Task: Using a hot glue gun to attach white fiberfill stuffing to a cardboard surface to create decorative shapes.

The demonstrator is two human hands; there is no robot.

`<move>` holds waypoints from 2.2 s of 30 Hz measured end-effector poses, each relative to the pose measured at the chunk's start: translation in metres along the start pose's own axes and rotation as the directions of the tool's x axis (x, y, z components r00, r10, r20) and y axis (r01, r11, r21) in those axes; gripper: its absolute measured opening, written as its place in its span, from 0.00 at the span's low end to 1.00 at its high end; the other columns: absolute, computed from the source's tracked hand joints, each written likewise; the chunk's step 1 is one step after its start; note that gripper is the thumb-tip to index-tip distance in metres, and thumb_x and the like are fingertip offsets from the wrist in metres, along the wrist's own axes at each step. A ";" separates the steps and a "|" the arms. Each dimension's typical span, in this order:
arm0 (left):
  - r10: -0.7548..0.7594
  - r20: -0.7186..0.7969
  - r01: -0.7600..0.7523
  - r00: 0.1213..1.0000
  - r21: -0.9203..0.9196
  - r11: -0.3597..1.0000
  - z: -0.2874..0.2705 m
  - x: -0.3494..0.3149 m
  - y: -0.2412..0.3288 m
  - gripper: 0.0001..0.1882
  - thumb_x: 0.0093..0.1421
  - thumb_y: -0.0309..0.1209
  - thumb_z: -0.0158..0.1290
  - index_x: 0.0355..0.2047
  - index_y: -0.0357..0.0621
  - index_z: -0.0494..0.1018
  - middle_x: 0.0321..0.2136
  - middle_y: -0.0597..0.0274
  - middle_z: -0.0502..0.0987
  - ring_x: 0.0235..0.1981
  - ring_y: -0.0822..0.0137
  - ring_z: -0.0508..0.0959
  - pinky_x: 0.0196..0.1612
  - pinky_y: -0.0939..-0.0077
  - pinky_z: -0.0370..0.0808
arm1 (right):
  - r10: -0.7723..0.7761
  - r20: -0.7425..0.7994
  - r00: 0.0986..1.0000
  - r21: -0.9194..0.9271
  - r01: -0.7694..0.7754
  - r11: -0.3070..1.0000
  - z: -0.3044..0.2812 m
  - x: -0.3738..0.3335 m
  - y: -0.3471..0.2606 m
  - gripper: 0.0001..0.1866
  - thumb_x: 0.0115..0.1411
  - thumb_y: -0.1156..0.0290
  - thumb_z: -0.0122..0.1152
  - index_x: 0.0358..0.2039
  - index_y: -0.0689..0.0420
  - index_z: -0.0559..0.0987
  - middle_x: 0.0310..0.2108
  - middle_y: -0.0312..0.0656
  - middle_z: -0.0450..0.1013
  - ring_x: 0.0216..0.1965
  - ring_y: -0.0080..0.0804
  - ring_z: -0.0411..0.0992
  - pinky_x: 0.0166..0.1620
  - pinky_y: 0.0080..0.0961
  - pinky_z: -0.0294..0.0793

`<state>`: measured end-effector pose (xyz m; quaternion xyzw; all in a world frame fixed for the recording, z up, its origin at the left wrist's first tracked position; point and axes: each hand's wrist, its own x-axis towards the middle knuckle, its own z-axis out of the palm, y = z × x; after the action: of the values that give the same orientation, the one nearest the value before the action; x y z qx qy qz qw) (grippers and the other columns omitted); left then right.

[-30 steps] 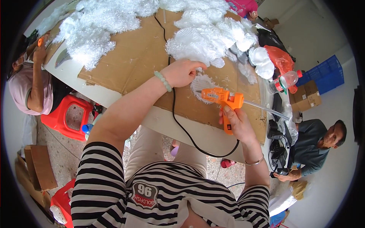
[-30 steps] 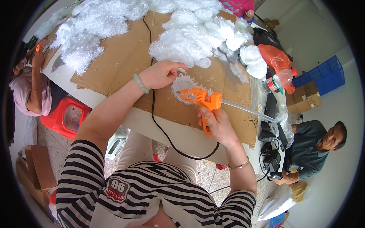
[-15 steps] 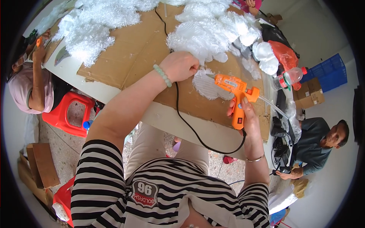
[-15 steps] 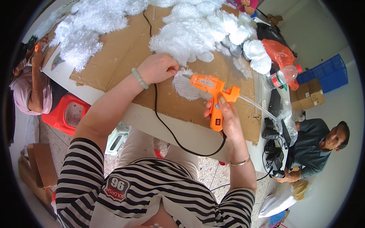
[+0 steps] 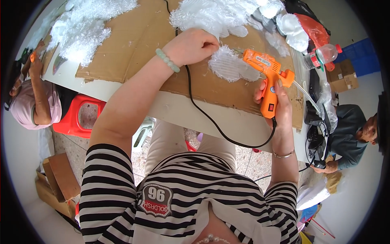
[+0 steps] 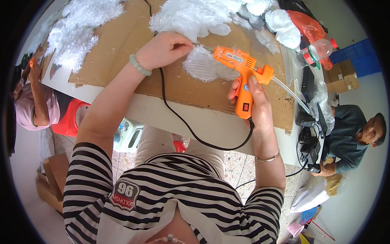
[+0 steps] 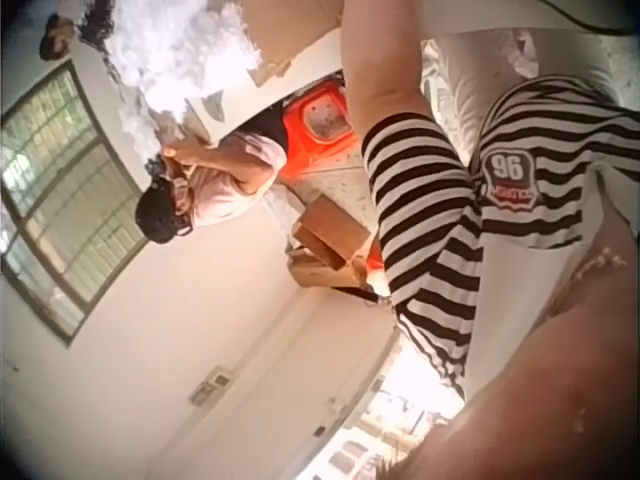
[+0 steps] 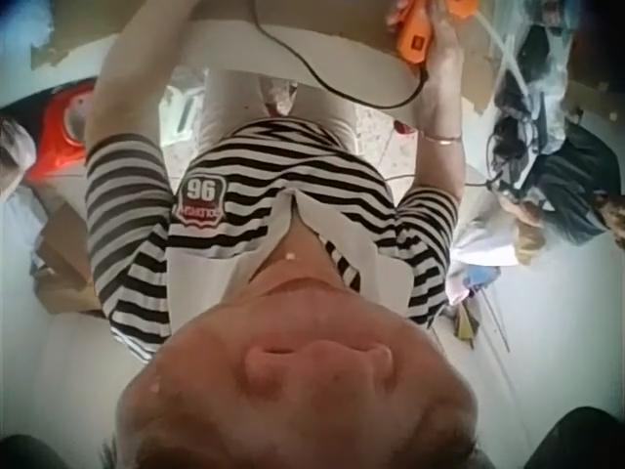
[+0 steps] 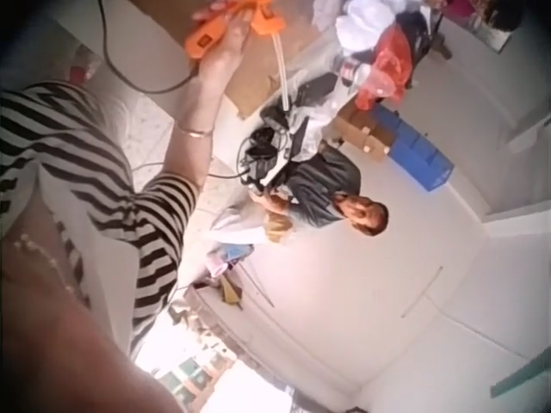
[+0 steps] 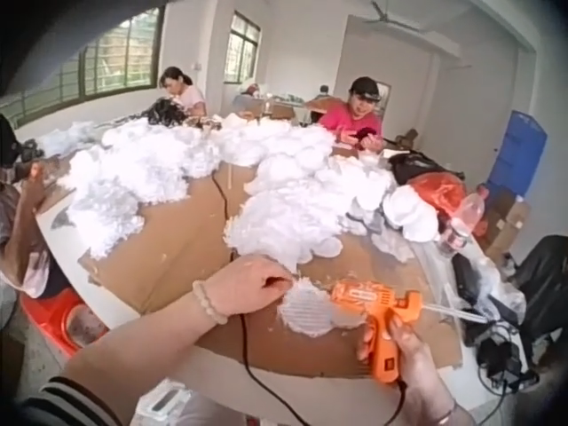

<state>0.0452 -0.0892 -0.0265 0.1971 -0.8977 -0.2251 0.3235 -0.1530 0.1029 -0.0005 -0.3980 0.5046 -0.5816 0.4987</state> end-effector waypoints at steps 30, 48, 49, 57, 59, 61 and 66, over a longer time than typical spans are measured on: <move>0.244 -0.030 -0.239 0.969 0.121 0.964 0.018 0.013 0.012 0.10 0.47 0.22 0.54 0.31 0.44 0.68 0.20 0.64 0.74 0.26 0.61 0.74 0.32 0.70 0.71 | -0.009 -0.089 0.996 0.244 0.031 0.969 -0.004 0.000 -0.001 0.18 0.64 0.55 0.41 0.37 0.58 0.69 0.30 0.39 0.69 0.29 0.26 0.67 0.32 0.23 0.64; -0.187 -0.175 0.184 0.967 -0.031 0.982 -0.022 0.003 0.004 0.05 0.52 0.26 0.54 0.30 0.40 0.73 0.26 0.65 0.76 0.30 0.72 0.75 0.32 0.79 0.71 | 0.004 -0.026 1.000 0.002 -0.004 1.000 0.002 -0.003 -0.002 0.19 0.64 0.54 0.42 0.37 0.59 0.71 0.30 0.42 0.72 0.31 0.25 0.68 0.35 0.21 0.65; -0.190 -0.180 0.188 0.965 -0.028 0.982 -0.024 0.002 0.002 0.05 0.52 0.26 0.54 0.30 0.40 0.73 0.26 0.65 0.76 0.30 0.72 0.75 0.32 0.79 0.71 | 0.006 -0.012 1.000 -0.062 -0.006 0.998 0.004 -0.004 -0.001 0.20 0.64 0.54 0.43 0.38 0.60 0.71 0.31 0.42 0.72 0.33 0.25 0.68 0.37 0.21 0.65; -0.028 0.125 0.002 0.992 0.201 0.980 -0.015 -0.003 0.014 0.06 0.45 0.31 0.57 0.20 0.44 0.71 0.16 0.60 0.73 0.22 0.58 0.73 0.26 0.67 0.69 | 0.021 0.150 0.989 -0.411 0.043 0.910 0.003 0.001 0.005 0.23 0.62 0.52 0.47 0.41 0.62 0.72 0.32 0.38 0.71 0.36 0.23 0.67 0.42 0.21 0.65; -0.028 0.146 0.000 0.989 0.189 0.982 -0.015 -0.003 0.014 0.06 0.45 0.31 0.57 0.20 0.44 0.72 0.16 0.60 0.73 0.22 0.58 0.73 0.26 0.67 0.69 | 0.047 0.163 0.985 -0.467 0.036 0.883 0.005 0.003 0.005 0.23 0.62 0.51 0.46 0.41 0.61 0.72 0.32 0.37 0.71 0.36 0.22 0.66 0.42 0.20 0.64; -0.134 0.229 0.101 0.964 0.152 0.983 -0.017 -0.002 0.013 0.06 0.48 0.31 0.56 0.24 0.42 0.73 0.19 0.58 0.73 0.23 0.61 0.73 0.27 0.70 0.68 | 0.049 0.172 0.984 -0.485 0.041 0.874 0.005 0.006 0.004 0.23 0.63 0.51 0.46 0.41 0.61 0.72 0.32 0.36 0.70 0.36 0.22 0.66 0.42 0.19 0.64; -0.124 0.216 0.097 0.968 0.129 0.987 -0.015 -0.002 0.010 0.06 0.49 0.31 0.56 0.25 0.42 0.74 0.20 0.58 0.74 0.22 0.61 0.73 0.27 0.71 0.68 | 0.043 0.150 0.988 -0.516 0.041 0.855 0.006 0.010 0.006 0.23 0.63 0.50 0.46 0.40 0.61 0.72 0.31 0.36 0.70 0.35 0.22 0.66 0.40 0.19 0.64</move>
<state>0.0546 -0.0841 -0.0114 0.2390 -0.9277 -0.2101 0.1952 -0.1484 0.0924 -0.0056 -0.5613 0.6021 -0.3913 0.4114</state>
